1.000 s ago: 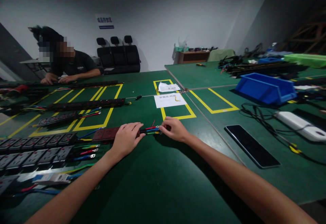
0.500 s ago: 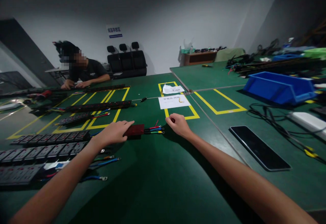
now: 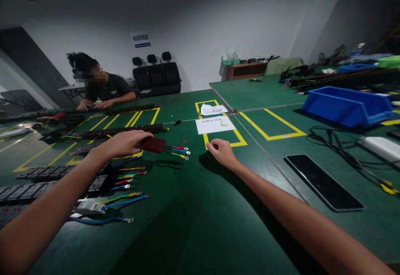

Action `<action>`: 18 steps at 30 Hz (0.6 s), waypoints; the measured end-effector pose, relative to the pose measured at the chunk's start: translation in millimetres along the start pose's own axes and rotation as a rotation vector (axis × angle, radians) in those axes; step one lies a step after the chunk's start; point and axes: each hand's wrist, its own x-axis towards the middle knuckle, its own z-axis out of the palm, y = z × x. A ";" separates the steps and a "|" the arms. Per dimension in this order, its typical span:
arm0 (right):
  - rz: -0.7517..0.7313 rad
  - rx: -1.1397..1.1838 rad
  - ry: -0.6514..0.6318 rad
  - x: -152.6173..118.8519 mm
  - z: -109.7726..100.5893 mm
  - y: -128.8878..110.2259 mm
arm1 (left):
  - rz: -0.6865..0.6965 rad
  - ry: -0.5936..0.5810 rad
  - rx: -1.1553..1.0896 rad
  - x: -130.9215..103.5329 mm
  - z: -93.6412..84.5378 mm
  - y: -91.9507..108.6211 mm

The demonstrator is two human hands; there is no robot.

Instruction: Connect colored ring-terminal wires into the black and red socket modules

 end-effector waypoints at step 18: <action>-0.018 -0.065 -0.033 1.6 4.9 0.3 | -0.530 -0.327 0.044 -102.4 52.9 -168.0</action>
